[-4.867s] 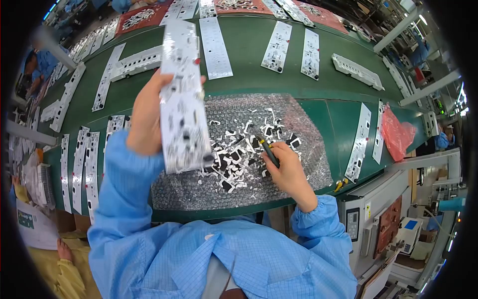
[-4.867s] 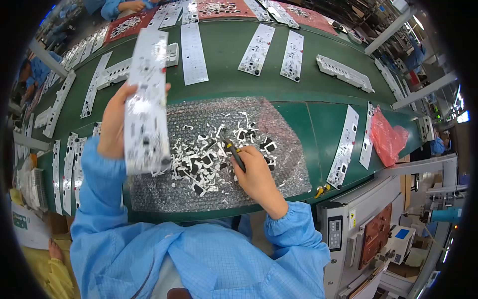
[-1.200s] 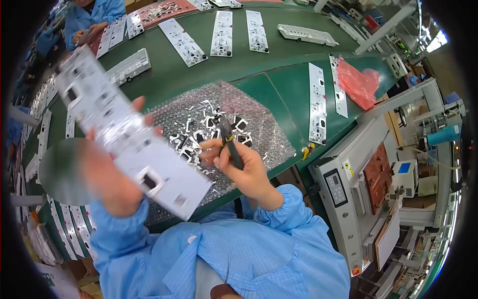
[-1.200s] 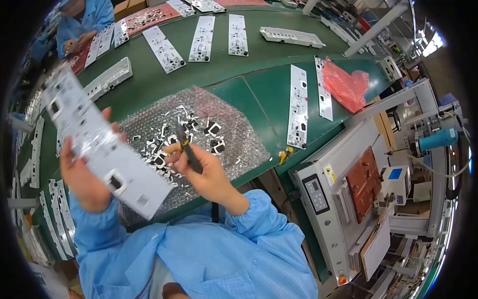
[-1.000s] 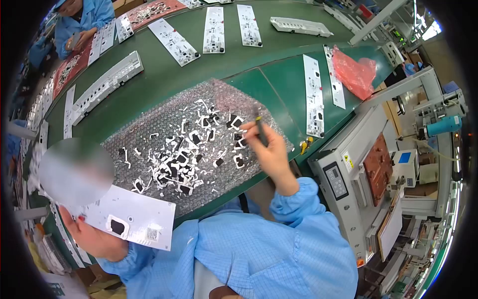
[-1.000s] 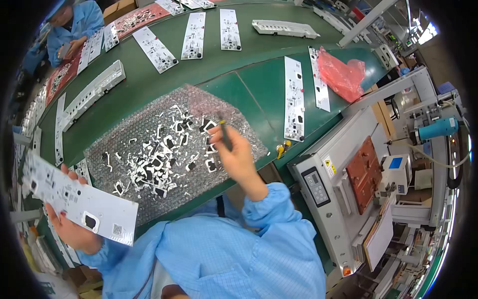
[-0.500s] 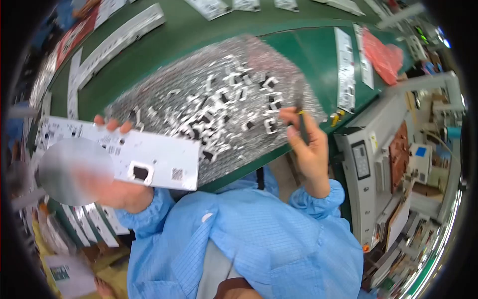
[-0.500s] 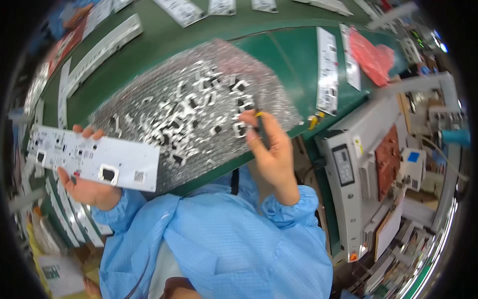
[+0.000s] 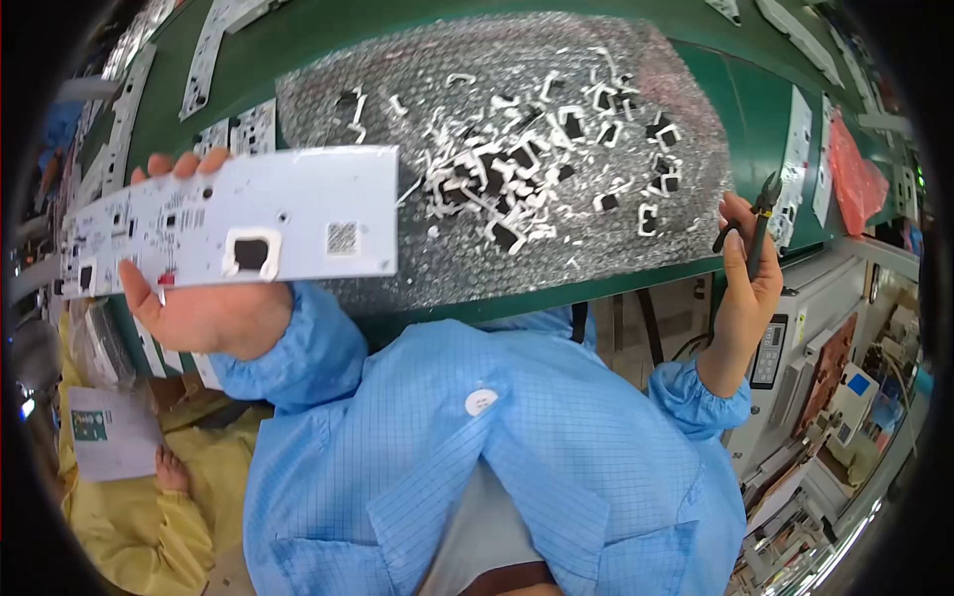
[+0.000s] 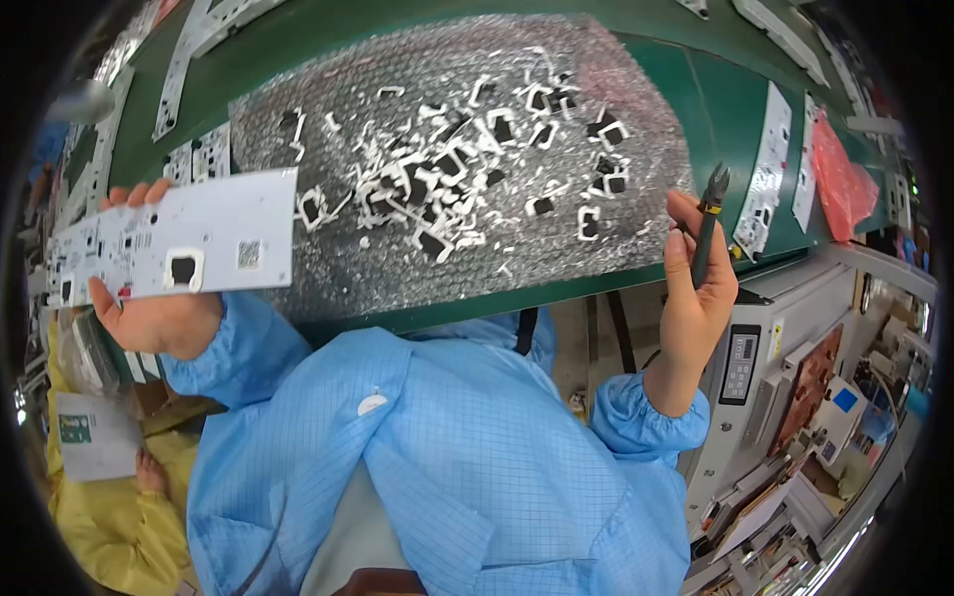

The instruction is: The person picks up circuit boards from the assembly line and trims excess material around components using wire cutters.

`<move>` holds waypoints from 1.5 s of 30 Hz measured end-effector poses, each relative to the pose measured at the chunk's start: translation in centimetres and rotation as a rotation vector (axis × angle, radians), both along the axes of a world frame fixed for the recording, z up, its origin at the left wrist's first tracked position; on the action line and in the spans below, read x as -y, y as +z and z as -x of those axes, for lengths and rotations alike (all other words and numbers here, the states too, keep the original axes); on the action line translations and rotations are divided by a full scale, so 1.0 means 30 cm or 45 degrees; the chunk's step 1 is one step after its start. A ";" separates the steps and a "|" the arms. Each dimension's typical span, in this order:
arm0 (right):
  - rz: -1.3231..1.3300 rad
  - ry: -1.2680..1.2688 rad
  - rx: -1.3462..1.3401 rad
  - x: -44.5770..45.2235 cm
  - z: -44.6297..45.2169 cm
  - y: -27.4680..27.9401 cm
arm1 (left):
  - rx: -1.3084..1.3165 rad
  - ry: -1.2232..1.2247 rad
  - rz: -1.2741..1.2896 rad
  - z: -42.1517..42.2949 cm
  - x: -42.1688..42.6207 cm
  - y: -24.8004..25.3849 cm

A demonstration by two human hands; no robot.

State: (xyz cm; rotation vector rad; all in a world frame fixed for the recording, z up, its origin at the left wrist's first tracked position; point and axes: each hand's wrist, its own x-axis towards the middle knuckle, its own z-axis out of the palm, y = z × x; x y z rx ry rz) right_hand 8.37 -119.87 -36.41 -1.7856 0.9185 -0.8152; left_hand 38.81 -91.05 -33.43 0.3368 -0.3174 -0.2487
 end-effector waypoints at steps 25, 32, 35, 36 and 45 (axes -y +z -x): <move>0.528 1.191 -0.450 -0.351 -0.338 0.119 | 0.655 0.549 -0.193 0.153 0.202 0.000; 0.459 1.229 -0.527 -0.366 -0.337 0.115 | 0.686 0.526 -0.284 0.171 0.204 -0.024; 0.455 1.264 -0.535 -0.367 -0.337 0.113 | 0.712 0.537 -0.331 0.177 0.194 -0.013; 0.459 1.297 -0.511 -0.366 -0.337 0.113 | 0.732 0.554 -0.370 0.185 0.190 -0.005; -0.928 1.282 -0.322 -0.228 -0.362 0.054 | 0.435 0.786 -0.437 0.185 0.088 0.065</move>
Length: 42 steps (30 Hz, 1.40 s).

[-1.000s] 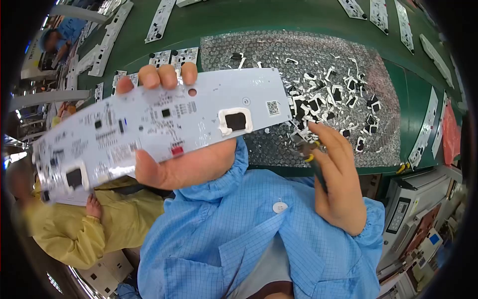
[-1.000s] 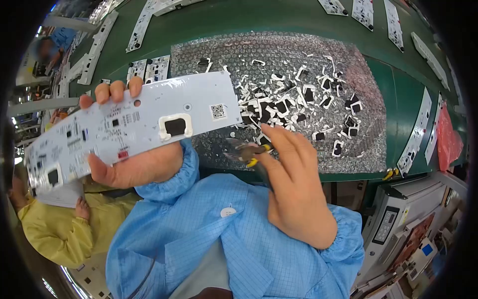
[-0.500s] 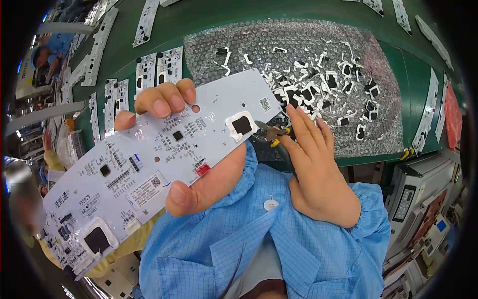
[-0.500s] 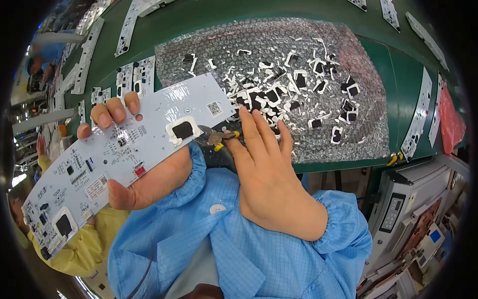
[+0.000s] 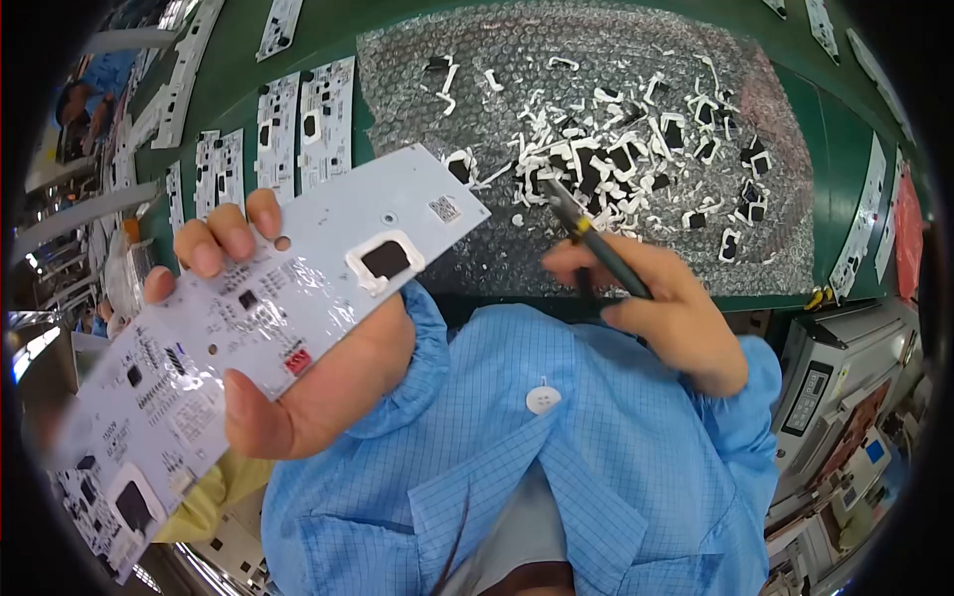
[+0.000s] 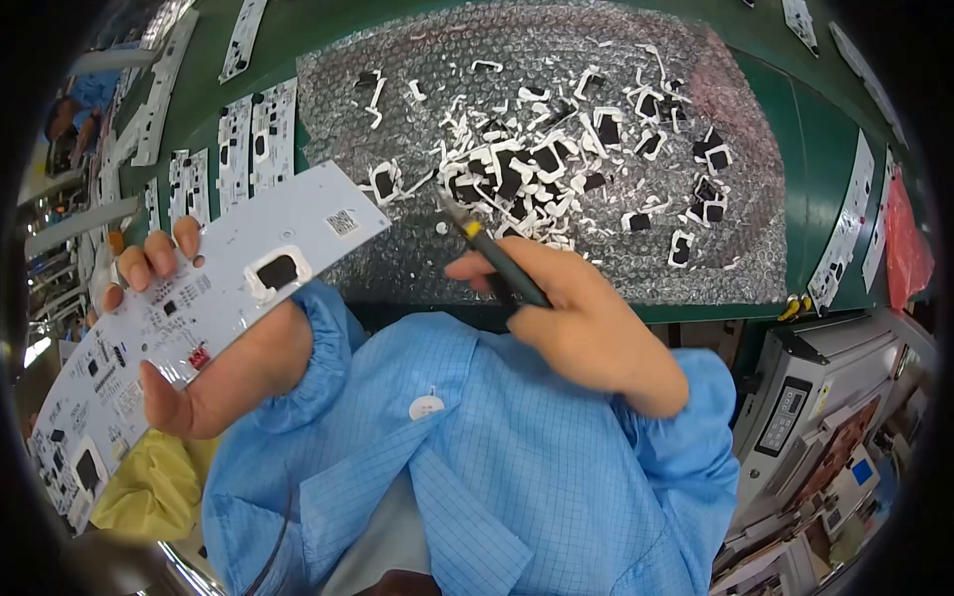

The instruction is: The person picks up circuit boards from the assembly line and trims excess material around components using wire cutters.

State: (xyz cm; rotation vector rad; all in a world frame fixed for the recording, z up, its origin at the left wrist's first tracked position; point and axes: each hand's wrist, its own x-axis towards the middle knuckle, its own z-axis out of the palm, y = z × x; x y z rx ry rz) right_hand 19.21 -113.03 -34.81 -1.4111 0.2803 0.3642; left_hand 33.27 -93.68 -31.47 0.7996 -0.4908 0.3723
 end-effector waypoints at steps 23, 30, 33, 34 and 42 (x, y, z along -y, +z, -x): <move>0.631 0.255 0.211 -0.096 0.043 -0.026 | -0.214 -0.258 -0.036 0.030 -0.011 -0.223; 0.711 0.359 0.212 -0.159 0.039 0.001 | -0.089 -0.223 -0.123 0.060 0.007 -0.224; 0.768 0.350 0.210 -0.166 0.040 0.004 | -0.074 -0.190 -0.195 0.067 0.014 -0.219; 0.765 0.347 0.206 -0.169 0.038 0.007 | -0.077 -0.194 -0.197 0.070 0.015 -0.217; 1.057 0.577 0.244 -0.189 0.025 0.027 | -0.082 -0.278 -0.272 0.085 0.027 -0.201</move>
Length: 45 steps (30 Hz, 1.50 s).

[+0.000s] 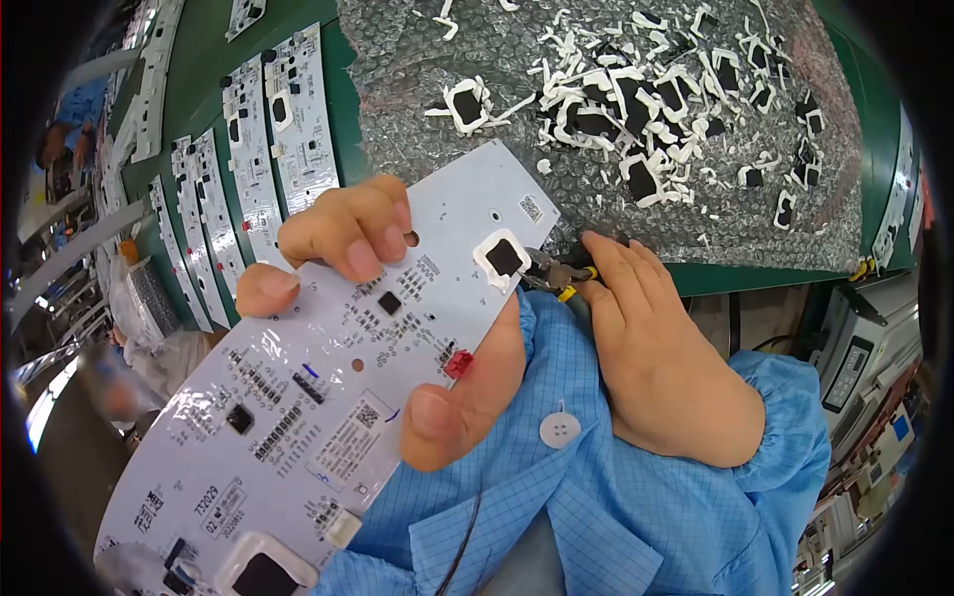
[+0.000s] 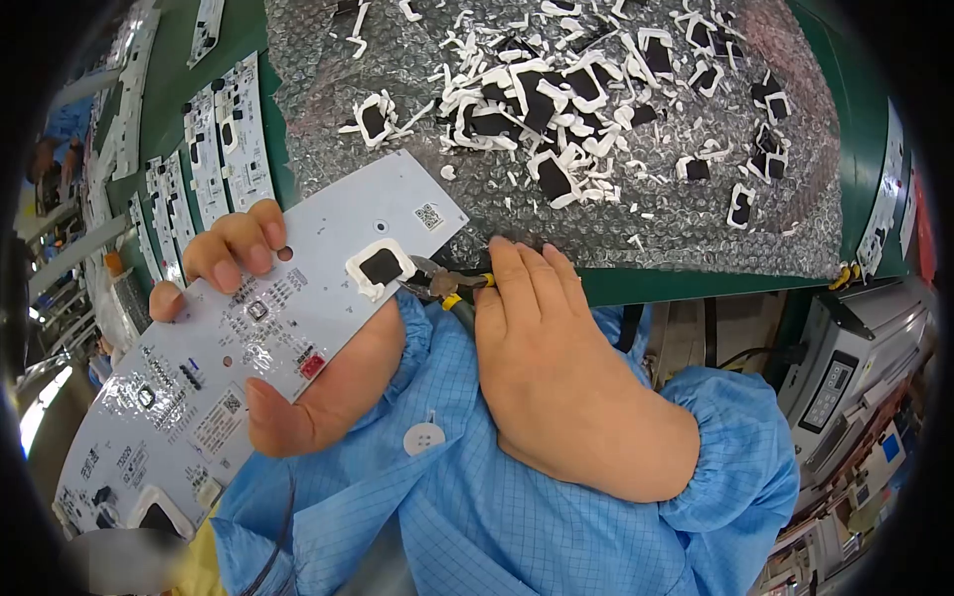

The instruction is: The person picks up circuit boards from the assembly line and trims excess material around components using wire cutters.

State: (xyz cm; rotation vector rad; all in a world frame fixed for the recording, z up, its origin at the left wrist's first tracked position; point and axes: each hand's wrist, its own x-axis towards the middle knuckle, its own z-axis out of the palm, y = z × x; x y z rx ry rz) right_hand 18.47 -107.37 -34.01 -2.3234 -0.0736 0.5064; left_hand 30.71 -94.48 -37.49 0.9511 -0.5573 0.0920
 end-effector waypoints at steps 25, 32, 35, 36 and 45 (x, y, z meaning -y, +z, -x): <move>0.084 0.097 -0.104 0.000 -0.013 -0.038 | 0.026 0.075 0.043 -0.003 0.042 -0.006; 0.098 0.029 0.294 -0.011 -0.003 -0.080 | 0.020 0.114 -0.012 -0.008 0.019 -0.011; 0.194 0.031 0.257 -0.020 -0.013 -0.068 | 0.015 0.107 -0.008 -0.015 0.013 -0.012; 0.230 0.049 0.214 -0.020 -0.018 -0.065 | 0.017 0.108 -0.005 -0.014 0.011 -0.014; 0.263 0.073 0.259 -0.023 -0.054 -0.066 | -0.010 0.111 0.015 -0.022 -0.003 -0.023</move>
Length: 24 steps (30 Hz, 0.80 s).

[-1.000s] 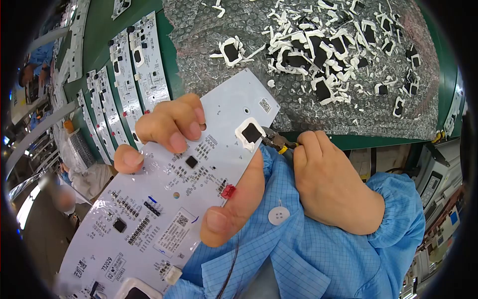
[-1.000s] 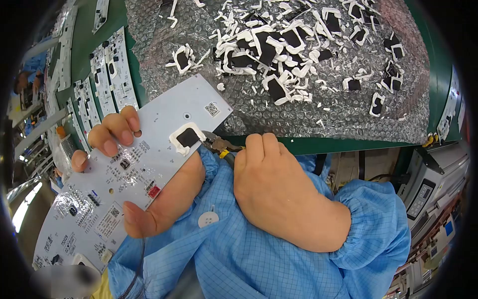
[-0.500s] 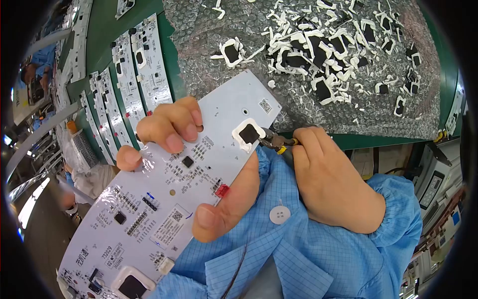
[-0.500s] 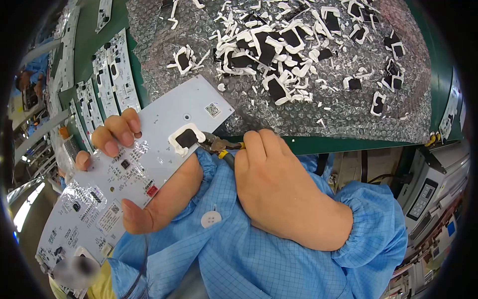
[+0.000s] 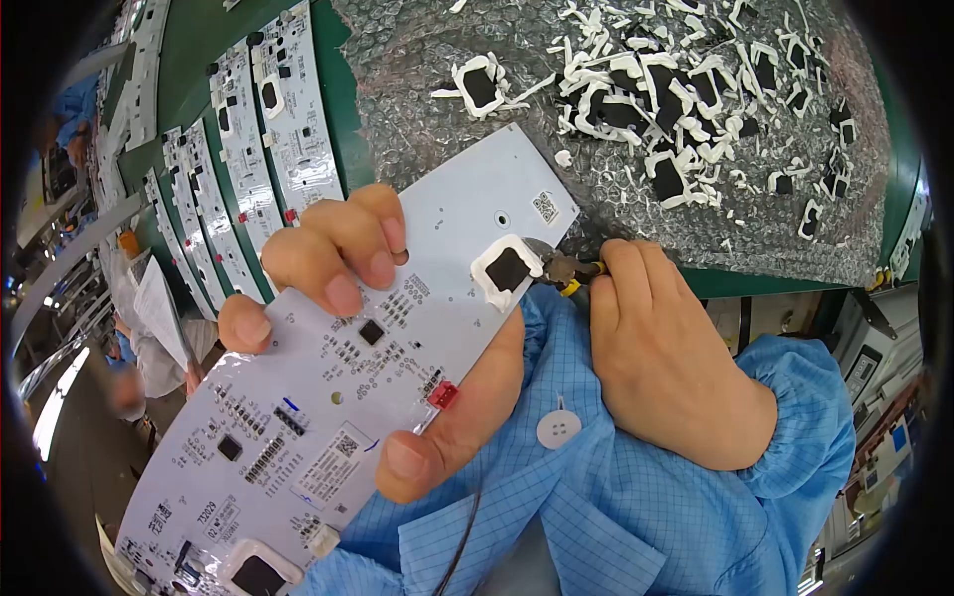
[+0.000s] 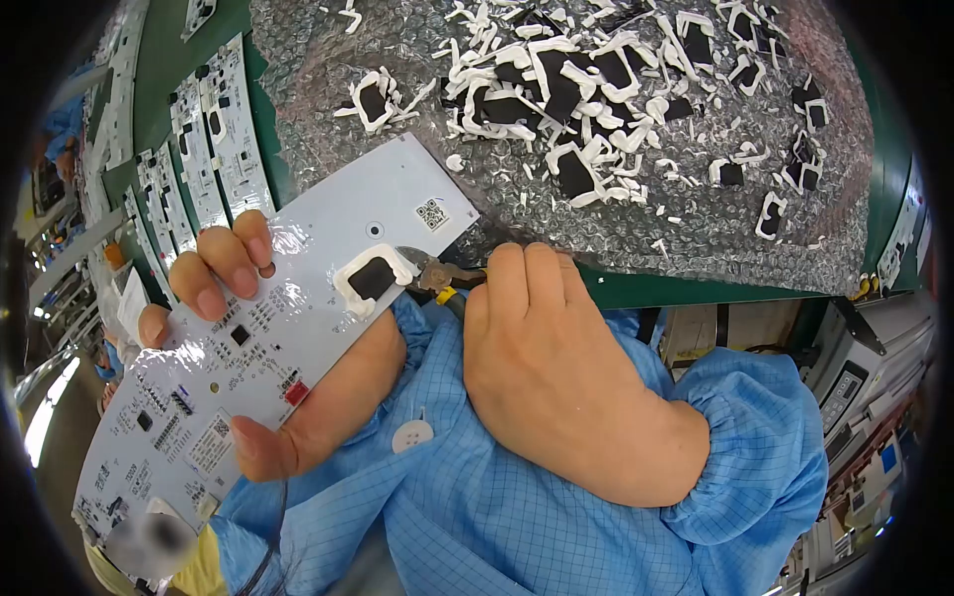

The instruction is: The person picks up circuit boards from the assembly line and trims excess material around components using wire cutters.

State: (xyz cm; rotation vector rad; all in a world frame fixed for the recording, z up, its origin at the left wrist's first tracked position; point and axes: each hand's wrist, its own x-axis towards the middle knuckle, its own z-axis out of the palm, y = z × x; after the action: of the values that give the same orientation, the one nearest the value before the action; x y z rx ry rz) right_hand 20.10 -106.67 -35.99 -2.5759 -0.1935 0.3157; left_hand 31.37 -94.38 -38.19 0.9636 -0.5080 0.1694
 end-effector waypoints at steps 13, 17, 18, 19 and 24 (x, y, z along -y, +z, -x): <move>-0.043 -0.023 -0.171 -0.006 0.009 0.001 | 0.044 0.022 0.073 0.011 0.011 -0.011; -0.138 -0.004 -0.121 0.015 -0.003 0.002 | 0.033 0.033 0.080 0.000 0.011 -0.001; -0.189 0.037 -0.111 0.023 -0.011 0.002 | 0.002 -0.012 0.080 -0.005 0.000 0.013; -0.182 0.037 -0.103 0.023 -0.012 0.003 | -0.032 -0.057 0.079 -0.010 -0.009 0.024; -0.165 0.030 -0.007 0.022 -0.022 0.039 | -0.103 -0.077 0.135 -0.032 -0.017 0.086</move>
State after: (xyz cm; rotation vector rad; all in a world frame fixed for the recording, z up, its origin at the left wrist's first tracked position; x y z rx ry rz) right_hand 20.77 -107.33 -34.83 -2.4463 -0.2350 0.3085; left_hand 32.32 -93.88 -35.62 0.8476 -0.4490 0.1018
